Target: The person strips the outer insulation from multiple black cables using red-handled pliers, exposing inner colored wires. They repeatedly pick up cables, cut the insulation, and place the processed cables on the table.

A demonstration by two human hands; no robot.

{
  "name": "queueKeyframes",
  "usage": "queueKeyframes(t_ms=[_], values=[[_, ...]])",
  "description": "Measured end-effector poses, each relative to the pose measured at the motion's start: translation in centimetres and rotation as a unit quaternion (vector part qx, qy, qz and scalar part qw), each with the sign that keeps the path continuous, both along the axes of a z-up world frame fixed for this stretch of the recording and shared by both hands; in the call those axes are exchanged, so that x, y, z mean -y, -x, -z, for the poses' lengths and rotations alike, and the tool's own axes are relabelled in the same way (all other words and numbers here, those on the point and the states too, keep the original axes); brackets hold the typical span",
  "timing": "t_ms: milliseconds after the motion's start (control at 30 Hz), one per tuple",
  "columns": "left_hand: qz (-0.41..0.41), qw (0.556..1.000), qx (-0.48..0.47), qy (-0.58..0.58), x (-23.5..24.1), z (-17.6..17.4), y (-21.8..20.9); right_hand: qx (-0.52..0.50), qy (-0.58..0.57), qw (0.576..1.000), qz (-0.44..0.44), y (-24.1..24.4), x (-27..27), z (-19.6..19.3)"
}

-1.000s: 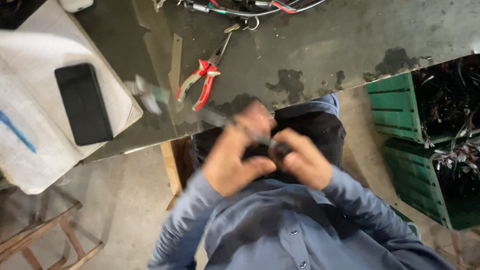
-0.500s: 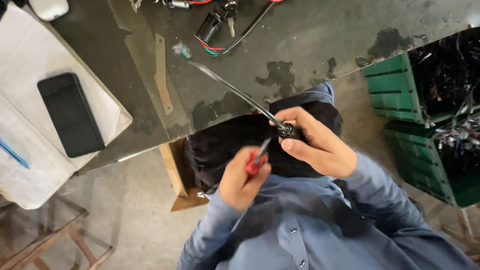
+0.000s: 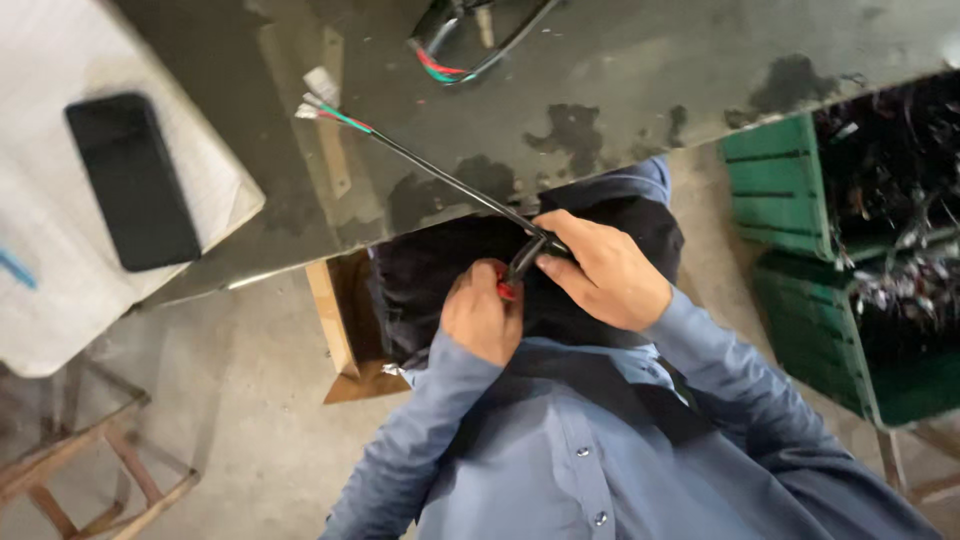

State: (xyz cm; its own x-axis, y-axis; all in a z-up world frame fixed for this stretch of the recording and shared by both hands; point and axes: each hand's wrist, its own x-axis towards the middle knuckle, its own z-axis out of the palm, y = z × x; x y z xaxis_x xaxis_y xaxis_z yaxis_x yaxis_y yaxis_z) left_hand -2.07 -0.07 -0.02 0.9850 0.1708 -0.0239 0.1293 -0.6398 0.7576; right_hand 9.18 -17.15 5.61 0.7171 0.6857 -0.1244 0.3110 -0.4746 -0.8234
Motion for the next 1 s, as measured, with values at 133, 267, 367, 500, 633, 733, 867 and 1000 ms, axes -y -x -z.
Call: queueKeyframes(t_ms=[133, 267, 367, 500, 633, 733, 867, 1000], values=[[-0.001, 0.997, 0.054, 0.049, 0.4, 1.4, 0.2, 0.000, 0.010, 1.000, 0.011, -0.4, -0.6, -0.6], [-0.005, 0.990, -0.133, 0.055, 0.2, 1.2, 0.2, 0.092, 0.158, 0.982, 0.046, 0.9, -1.4, -1.0], [-0.008, 0.988, -0.121, 0.094, 0.3, 1.0, 0.2, 0.177, 0.139, 0.971, 0.085, 2.3, -1.6, -0.7], [0.003, 0.995, 0.028, 0.093, 0.9, 0.8, -0.8, 0.193, 0.121, 0.970, 0.085, 2.2, -1.8, -0.8], [0.002, 0.986, -0.103, 0.134, 0.6, -1.3, -1.9, 0.134, 0.028, 0.990, 0.029, 0.0, -2.1, -2.9], [0.076, 0.981, 0.138, 0.118, -0.2, -3.9, -3.5, -0.021, -0.002, 0.998, -0.066, -1.0, -0.2, -5.4], [0.126, 0.920, 0.368, 0.039, -2.2, -5.7, -4.7, -0.127, -0.008, 0.982, -0.137, -0.5, 2.4, -7.8], [0.128, 0.945, 0.294, 0.059, -2.5, -4.1, -4.3, -0.092, 0.024, 0.989, -0.116, -0.5, 1.4, -7.8]])
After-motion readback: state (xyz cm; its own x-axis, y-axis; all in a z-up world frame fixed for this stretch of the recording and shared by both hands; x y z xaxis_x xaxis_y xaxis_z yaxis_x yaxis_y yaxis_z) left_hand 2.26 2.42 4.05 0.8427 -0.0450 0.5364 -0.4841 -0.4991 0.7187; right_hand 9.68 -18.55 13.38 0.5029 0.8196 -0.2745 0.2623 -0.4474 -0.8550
